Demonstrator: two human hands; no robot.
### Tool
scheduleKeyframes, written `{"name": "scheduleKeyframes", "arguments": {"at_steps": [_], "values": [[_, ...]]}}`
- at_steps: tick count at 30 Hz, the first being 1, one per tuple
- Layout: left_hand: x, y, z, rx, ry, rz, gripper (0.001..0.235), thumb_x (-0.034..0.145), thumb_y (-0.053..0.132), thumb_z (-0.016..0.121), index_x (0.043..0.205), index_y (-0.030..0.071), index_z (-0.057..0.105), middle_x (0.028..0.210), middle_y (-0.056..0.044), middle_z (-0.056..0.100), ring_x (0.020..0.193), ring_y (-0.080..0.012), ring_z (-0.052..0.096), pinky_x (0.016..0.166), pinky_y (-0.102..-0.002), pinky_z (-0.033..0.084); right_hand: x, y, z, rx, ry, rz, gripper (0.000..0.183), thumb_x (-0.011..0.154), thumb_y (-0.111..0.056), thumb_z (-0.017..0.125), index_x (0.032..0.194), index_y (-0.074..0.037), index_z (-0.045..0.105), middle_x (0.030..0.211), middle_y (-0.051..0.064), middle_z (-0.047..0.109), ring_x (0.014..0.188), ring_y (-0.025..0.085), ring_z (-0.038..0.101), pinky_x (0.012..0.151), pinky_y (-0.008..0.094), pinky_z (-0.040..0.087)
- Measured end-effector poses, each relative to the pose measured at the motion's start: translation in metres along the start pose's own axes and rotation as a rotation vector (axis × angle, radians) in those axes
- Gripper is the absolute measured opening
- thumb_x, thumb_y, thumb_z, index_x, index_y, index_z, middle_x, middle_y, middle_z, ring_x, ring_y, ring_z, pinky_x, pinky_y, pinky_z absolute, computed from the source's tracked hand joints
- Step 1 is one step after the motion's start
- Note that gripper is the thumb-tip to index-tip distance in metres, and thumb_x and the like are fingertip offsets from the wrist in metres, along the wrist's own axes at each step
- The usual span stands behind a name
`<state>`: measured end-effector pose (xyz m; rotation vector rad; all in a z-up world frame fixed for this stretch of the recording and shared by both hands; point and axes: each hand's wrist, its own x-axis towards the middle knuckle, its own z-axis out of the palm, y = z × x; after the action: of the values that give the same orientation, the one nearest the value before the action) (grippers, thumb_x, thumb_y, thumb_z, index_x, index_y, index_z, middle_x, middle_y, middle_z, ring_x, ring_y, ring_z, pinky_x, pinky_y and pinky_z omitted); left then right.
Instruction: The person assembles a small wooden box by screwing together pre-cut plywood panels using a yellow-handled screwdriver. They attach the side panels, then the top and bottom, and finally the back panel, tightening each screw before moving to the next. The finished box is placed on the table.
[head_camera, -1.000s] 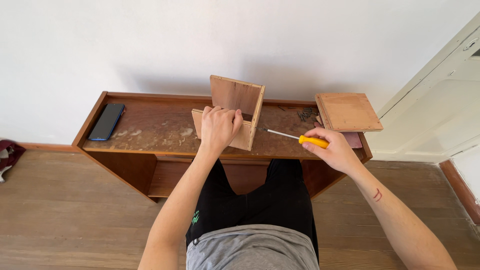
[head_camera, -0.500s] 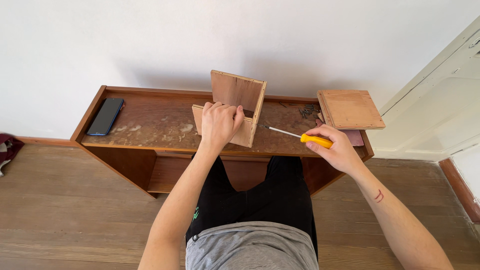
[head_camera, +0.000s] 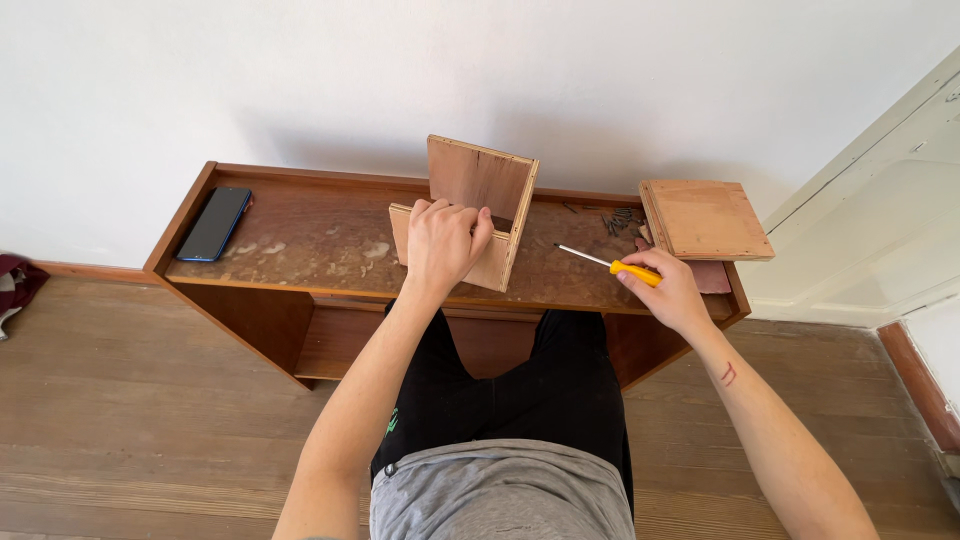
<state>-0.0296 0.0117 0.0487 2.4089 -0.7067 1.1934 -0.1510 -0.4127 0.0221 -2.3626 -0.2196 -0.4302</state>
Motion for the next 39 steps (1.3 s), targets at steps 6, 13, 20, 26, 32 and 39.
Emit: {"name": "scheduleKeyframes", "arguments": {"at_steps": [6,13,20,26,32,39], "values": [[-0.003,-0.002,0.003,-0.002,0.004,0.011,0.053,0.121,0.044,0.062,0.071,0.027,0.069,0.066,0.0,0.071,0.077,-0.0244,0.078,0.09,-0.04,0.056,0.003,0.038,0.023,-0.091,0.045,0.064,0.026,0.113,-0.035,0.095,0.135,-0.021,0.094,0.117,0.011,0.086,0.124,0.036,0.083,0.114,0.048,0.063],[-0.006,-0.003,0.007,0.008,0.031,0.018,0.054,0.12,0.043,0.065,0.069,0.027,0.067,0.065,0.001,0.07,0.075,-0.0244,0.077,0.087,-0.039,0.055,0.002,0.041,0.045,-0.218,0.099,-0.01,0.024,0.117,-0.037,0.091,0.135,-0.021,0.09,0.114,0.009,0.083,0.12,0.038,0.082,0.112,0.049,0.063],[-0.004,-0.003,0.008,-0.011,0.04,0.011,0.053,0.12,0.039,0.066,0.068,0.027,0.066,0.065,0.001,0.069,0.074,-0.0253,0.076,0.086,-0.039,0.054,-0.011,0.032,0.095,-0.225,0.069,-0.151,0.022,0.116,-0.03,0.089,0.133,-0.016,0.086,0.109,0.012,0.078,0.112,0.04,0.079,0.107,0.051,0.064],[-0.004,-0.004,0.009,-0.007,0.046,0.017,0.054,0.121,0.04,0.066,0.069,0.026,0.066,0.065,0.0,0.069,0.074,-0.0253,0.076,0.086,-0.039,0.054,-0.013,-0.002,0.088,-0.285,0.088,-0.143,0.029,0.114,-0.036,0.091,0.132,-0.015,0.082,0.109,0.01,0.071,0.111,0.037,0.076,0.105,0.049,0.063],[-0.003,-0.001,0.005,-0.018,0.05,0.016,0.052,0.12,0.037,0.067,0.069,0.025,0.066,0.065,-0.001,0.069,0.074,-0.0255,0.076,0.086,-0.039,0.054,0.017,0.014,0.067,-0.27,-0.007,-0.03,0.019,0.117,-0.036,0.088,0.124,-0.019,0.091,0.105,0.006,0.079,0.108,0.032,0.079,0.103,0.047,0.061],[-0.003,-0.003,0.008,-0.009,0.054,0.008,0.053,0.121,0.039,0.066,0.069,0.026,0.064,0.065,0.0,0.068,0.074,-0.0245,0.075,0.087,-0.038,0.053,0.076,-0.009,0.062,-0.289,-0.147,0.021,0.027,0.112,-0.036,0.091,0.131,-0.017,0.095,0.112,0.011,0.092,0.108,0.036,0.086,0.1,0.051,0.066]]}}
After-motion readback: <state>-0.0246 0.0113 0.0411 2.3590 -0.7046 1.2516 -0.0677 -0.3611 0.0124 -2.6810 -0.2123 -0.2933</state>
